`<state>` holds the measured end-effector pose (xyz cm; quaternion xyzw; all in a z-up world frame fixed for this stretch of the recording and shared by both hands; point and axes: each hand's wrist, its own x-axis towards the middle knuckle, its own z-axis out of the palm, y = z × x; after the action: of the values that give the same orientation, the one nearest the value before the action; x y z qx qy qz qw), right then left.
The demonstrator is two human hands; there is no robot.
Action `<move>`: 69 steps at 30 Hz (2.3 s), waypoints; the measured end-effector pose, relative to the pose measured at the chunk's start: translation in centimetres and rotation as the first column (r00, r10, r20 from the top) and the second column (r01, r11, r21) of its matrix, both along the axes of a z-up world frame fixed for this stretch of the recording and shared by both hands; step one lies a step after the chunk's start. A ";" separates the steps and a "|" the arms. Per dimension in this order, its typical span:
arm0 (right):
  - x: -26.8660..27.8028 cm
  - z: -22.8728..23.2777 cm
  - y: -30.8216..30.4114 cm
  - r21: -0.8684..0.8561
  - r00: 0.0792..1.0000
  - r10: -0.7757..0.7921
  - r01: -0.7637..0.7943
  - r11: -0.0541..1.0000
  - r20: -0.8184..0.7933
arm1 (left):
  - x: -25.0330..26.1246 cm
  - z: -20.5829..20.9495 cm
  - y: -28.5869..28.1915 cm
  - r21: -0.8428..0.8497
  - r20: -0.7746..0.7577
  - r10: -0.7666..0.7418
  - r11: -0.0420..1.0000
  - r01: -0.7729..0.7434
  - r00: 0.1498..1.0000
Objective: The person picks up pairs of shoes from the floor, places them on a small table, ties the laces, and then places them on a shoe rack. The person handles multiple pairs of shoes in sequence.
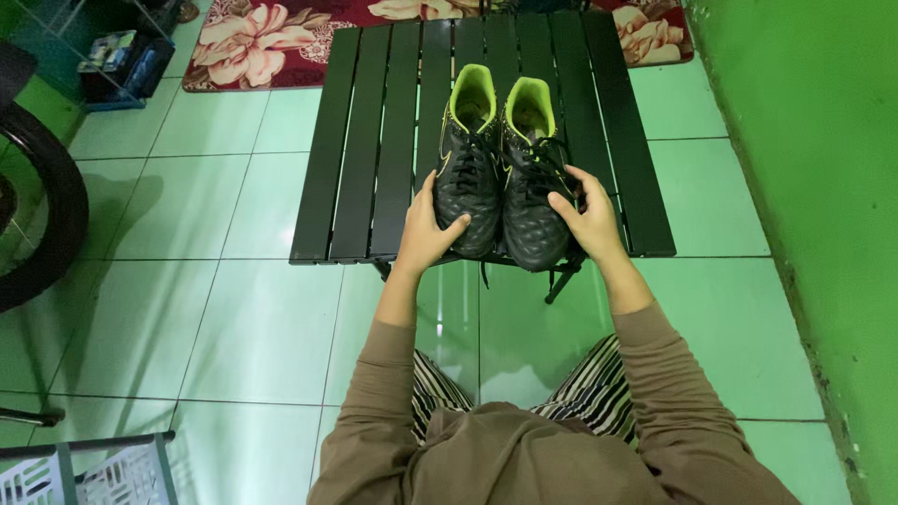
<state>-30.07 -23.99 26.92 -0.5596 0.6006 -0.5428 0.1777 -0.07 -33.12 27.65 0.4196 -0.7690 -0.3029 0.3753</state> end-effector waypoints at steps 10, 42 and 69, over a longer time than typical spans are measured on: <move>-1.8 4.0 -1.4 -0.127 0.971 -0.205 0.189 0.974 -0.124 | -2.5 5.9 0.7 -0.380 -0.109 0.117 0.913 -0.150 0.987; -8.9 15.6 -3.9 -0.224 0.958 0.205 -0.160 0.962 0.199 | -3.9 11.7 -5.1 -0.496 0.191 0.060 0.867 0.044 0.980; 0.0 11.2 -9.6 0.146 0.905 0.329 -0.376 0.915 0.270 | -4.6 7.2 -8.8 0.394 -0.735 0.064 0.850 0.348 0.675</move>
<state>-30.11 -33.54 38.14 -0.5696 0.5134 -0.5035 0.3981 -4.68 -41.96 34.84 0.2841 -0.4812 -0.6626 0.4987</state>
